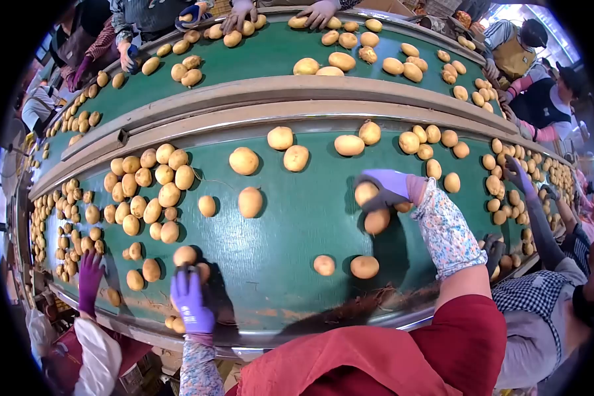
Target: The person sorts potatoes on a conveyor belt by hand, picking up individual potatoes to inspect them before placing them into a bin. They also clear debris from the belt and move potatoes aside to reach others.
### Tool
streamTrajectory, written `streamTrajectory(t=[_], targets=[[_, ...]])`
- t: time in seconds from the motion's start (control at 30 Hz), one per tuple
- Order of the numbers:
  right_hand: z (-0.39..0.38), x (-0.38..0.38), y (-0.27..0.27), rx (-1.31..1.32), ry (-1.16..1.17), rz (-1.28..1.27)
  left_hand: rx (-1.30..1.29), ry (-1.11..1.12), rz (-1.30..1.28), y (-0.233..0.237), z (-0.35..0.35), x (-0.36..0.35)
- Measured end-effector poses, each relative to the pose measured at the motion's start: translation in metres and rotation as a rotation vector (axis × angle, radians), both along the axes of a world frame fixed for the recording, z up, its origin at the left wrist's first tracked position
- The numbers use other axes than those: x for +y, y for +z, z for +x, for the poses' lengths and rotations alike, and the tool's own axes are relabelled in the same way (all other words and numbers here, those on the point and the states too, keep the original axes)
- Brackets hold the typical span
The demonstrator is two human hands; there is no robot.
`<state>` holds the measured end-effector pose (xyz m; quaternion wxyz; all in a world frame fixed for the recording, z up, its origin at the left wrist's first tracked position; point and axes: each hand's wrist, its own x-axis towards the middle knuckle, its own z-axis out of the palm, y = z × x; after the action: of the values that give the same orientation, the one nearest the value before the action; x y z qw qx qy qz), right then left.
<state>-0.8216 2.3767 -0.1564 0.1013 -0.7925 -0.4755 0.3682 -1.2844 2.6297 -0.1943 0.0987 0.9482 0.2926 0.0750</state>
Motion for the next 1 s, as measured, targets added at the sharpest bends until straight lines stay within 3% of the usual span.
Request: streamTrajectory(t=[0.03, 0.13, 0.17, 0.2, 0.23, 0.3, 0.37, 0.43, 0.47, 0.5, 0.53, 0.57, 0.6, 0.67, 0.7, 0.73, 0.77, 0.8, 0.83, 0.87, 0.9, 0.93, 0.97, 1.0], targets=[[-0.007, 0.007, 0.021, -0.02, 0.154, 0.005, -0.1, 0.077, -0.03, 0.003, 0.0, 0.008], [0.01, 0.029, 0.046, 0.225, -0.681, 0.32, -0.15, 0.052, -0.084, 0.004, -0.009, 0.024], [0.031, 0.033, 0.024, 0.417, -1.015, 0.738, -0.141, 0.033, -0.1, 0.011, -0.008, 0.022], [0.043, 0.042, 0.006, 0.241, -1.203, 0.888, -0.158, 0.039, -0.157, 0.017, -0.003, 0.018], [0.09, 0.029, -0.054, -0.14, -0.974, 0.708, -0.238, -0.043, -0.11, 0.01, -0.008, 0.019], [0.068, 0.031, -0.093, -0.814, -0.556, 0.542, -0.21, 0.01, -0.314, 0.021, -0.011, 0.01], [0.034, 0.054, -0.11, -0.648, -0.709, 0.468, -0.217, -0.065, -0.302, 0.023, -0.021, 0.009], [-0.01, 0.068, -0.109, -0.223, -0.708, 0.586, -0.255, -0.107, -0.305, 0.028, -0.029, 0.01], [-0.035, 0.074, -0.116, -0.252, -0.614, 0.598, -0.306, -0.137, -0.298, 0.033, -0.032, 0.012], [-0.07, 0.081, -0.123, -0.126, -0.65, 0.781, -0.376, -0.124, -0.293, 0.025, -0.041, 0.009], [-0.103, 0.091, -0.11, 0.074, -0.65, 0.784, -0.445, -0.131, -0.289, 0.021, -0.046, 0.007], [-0.129, 0.096, -0.116, 0.108, -0.654, 0.766, -0.445, -0.107, -0.288, 0.008, -0.055, 0.003], [-0.159, 0.109, -0.102, 0.351, -0.757, 0.701, -0.473, -0.105, -0.346, -0.001, -0.059, 0.001], [-0.213, 0.128, -0.092, 0.371, -0.772, 0.67, -0.632, -0.1, -0.442, -0.009, -0.062, -0.011], [-0.219, 0.135, -0.101, 0.302, -0.569, 0.773, -0.664, -0.058, -0.586, -0.006, -0.061, -0.014], [-0.225, 0.143, -0.112, 0.24, -0.372, 0.882, -0.595, 0.12, -0.905, 0.034, -0.064, -0.013], [-0.256, 0.158, -0.057, 0.501, -0.533, 0.573, -0.538, 0.274, -1.236, 0.064, -0.06, -0.006], [-0.264, 0.17, -0.04, 0.603, -0.557, 0.417, -0.723, 0.29, -1.38, 0.05, -0.059, 0.001], [-0.302, 0.168, -0.015, 0.572, -0.477, 0.462, -0.916, 0.29, -1.525, 0.025, -0.054, 0.006], [-0.34, 0.166, 0.009, 0.541, -0.399, 0.51, -1.118, 0.227, -1.643, 0.033, -0.086, -0.021], [-0.384, 0.176, 0.012, 0.411, -0.202, 0.721, -1.083, 0.105, -1.314, 0.021, -0.103, -0.017], [-0.403, 0.174, 0.009, 0.298, 0.099, 0.727, -1.057, 0.042, -0.97, 0.007, -0.119, -0.013], [-0.432, 0.176, 0.044, 0.102, 0.406, 0.726, -0.925, 0.065, -0.405, -0.003, -0.132, -0.014], [-0.444, 0.186, 0.053, 0.102, 0.491, 0.734, -1.007, 0.154, -0.464, -0.005, -0.156, -0.01]])
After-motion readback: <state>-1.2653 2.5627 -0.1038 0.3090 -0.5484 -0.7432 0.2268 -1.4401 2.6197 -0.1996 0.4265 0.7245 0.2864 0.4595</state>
